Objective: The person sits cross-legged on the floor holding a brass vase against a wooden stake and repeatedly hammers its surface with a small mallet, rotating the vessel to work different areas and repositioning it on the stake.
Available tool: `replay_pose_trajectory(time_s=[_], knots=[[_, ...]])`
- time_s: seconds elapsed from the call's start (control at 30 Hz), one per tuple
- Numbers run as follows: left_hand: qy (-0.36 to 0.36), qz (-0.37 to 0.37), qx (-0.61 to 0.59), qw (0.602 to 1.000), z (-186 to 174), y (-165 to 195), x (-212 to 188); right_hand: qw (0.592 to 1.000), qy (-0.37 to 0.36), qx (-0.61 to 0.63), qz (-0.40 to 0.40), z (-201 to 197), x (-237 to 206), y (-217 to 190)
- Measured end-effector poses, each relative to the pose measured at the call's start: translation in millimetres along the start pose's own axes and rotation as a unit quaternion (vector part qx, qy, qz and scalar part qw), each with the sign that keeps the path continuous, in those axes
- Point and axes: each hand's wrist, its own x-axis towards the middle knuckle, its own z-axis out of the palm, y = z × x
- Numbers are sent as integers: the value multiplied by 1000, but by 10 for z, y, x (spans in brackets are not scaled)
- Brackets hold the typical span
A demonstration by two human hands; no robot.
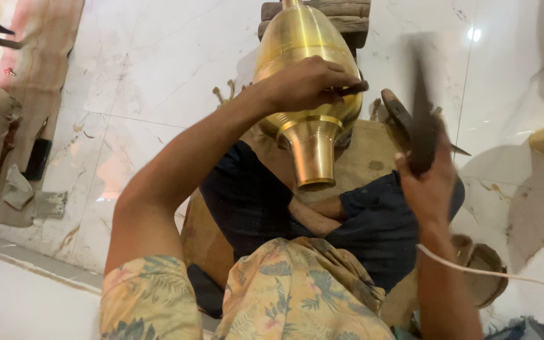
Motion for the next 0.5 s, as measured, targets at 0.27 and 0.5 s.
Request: replay_pose_trajectory(time_s=[0.27, 0.5], knots=[[-216, -56, 6, 975, -28, -16, 306, 995, 52, -89, 17, 536, -613, 309], [112, -131, -123, 977, 2, -52, -137, 992, -23, -16, 127, 345, -445, 50]])
